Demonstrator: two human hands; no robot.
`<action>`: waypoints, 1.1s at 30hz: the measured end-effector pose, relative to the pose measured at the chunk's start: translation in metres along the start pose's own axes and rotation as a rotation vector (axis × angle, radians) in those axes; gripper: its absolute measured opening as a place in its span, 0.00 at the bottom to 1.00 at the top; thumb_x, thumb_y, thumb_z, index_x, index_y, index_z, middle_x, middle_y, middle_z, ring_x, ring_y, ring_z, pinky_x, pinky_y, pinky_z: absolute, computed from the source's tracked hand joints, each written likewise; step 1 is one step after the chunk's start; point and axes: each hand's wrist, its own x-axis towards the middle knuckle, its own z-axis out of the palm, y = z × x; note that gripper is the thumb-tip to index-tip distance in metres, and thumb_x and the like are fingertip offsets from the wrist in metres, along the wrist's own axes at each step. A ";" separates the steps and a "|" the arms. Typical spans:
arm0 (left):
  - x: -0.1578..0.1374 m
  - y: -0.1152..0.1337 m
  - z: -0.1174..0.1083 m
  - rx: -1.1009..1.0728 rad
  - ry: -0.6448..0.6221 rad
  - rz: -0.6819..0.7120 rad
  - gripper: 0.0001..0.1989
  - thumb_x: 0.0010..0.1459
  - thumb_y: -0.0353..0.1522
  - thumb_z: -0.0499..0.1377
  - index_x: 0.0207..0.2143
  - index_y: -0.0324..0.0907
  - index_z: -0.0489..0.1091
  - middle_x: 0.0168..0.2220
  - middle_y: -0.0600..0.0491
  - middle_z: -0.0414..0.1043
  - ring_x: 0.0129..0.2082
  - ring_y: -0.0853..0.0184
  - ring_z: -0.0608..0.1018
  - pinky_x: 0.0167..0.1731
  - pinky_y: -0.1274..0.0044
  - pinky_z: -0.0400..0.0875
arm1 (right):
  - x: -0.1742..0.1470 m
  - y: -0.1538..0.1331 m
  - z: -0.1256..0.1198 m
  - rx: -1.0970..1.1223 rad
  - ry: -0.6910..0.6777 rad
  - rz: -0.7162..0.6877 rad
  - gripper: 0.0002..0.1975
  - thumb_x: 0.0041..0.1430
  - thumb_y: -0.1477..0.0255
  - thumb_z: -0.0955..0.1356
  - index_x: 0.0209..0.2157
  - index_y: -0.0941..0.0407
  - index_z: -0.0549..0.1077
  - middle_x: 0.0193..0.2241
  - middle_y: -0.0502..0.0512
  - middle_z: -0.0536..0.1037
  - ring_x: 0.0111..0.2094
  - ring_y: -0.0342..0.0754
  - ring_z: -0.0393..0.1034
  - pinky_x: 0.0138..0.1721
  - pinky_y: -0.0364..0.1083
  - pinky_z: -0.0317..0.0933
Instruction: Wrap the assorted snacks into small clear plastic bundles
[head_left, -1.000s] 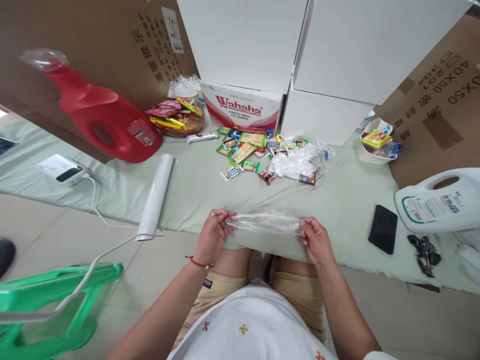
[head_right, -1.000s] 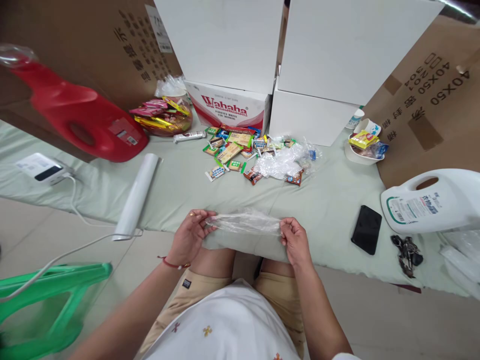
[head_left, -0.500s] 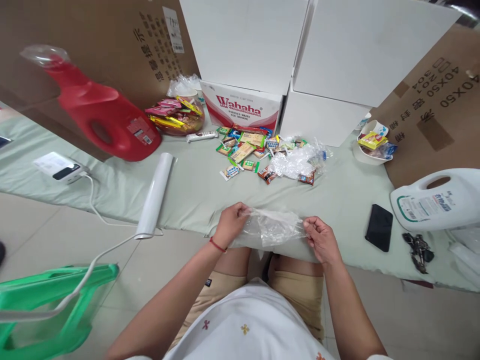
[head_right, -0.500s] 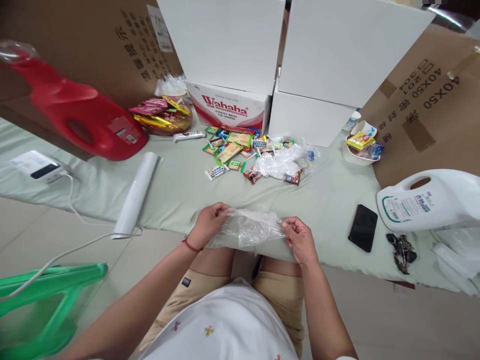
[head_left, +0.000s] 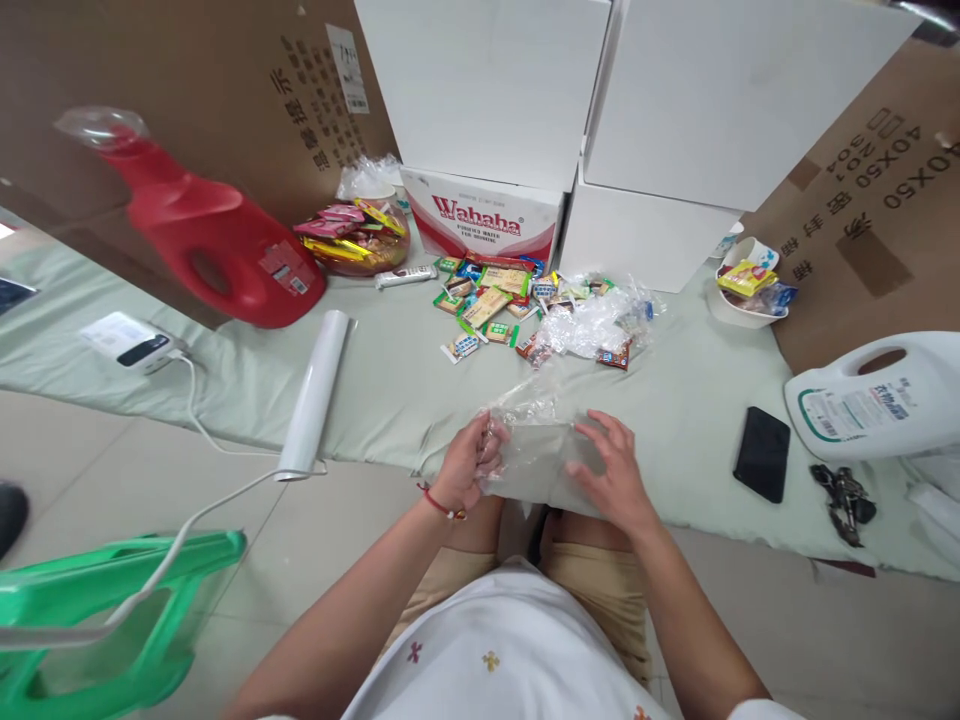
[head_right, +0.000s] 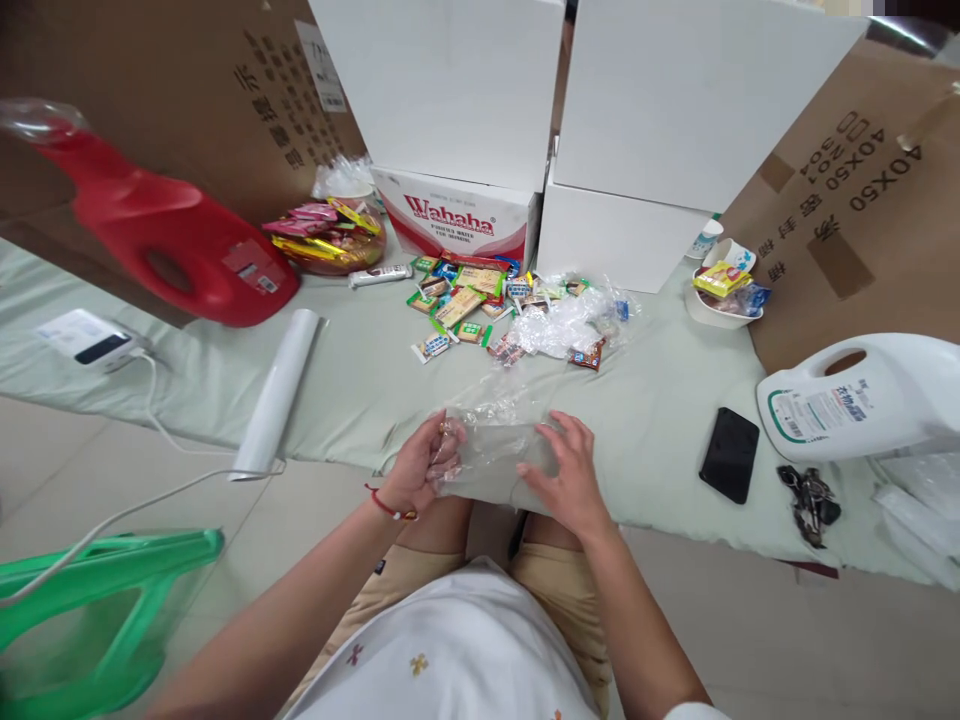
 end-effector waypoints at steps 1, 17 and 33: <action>-0.003 -0.001 0.002 0.019 -0.042 -0.021 0.27 0.52 0.55 0.63 0.25 0.39 0.70 0.13 0.66 0.45 0.10 0.81 0.47 0.12 0.83 0.49 | 0.006 -0.002 0.007 0.001 -0.004 -0.001 0.27 0.56 0.49 0.72 0.52 0.48 0.77 0.60 0.62 0.68 0.63 0.63 0.56 0.64 0.65 0.52; -0.022 -0.005 -0.044 0.051 -0.121 -0.182 0.39 0.50 0.67 0.54 0.27 0.37 0.74 0.11 0.65 0.44 0.10 0.79 0.46 0.12 0.82 0.45 | 0.067 0.003 0.027 0.729 -0.396 0.441 0.21 0.48 0.54 0.77 0.36 0.55 0.77 0.22 0.46 0.74 0.23 0.44 0.70 0.24 0.42 0.65; -0.019 0.018 -0.033 1.293 0.257 0.862 0.14 0.67 0.38 0.53 0.46 0.46 0.77 0.50 0.45 0.78 0.55 0.56 0.75 0.58 0.62 0.63 | 0.026 0.031 0.007 0.523 -0.075 0.555 0.22 0.53 0.49 0.73 0.31 0.54 0.72 0.13 0.41 0.62 0.14 0.40 0.52 0.16 0.41 0.44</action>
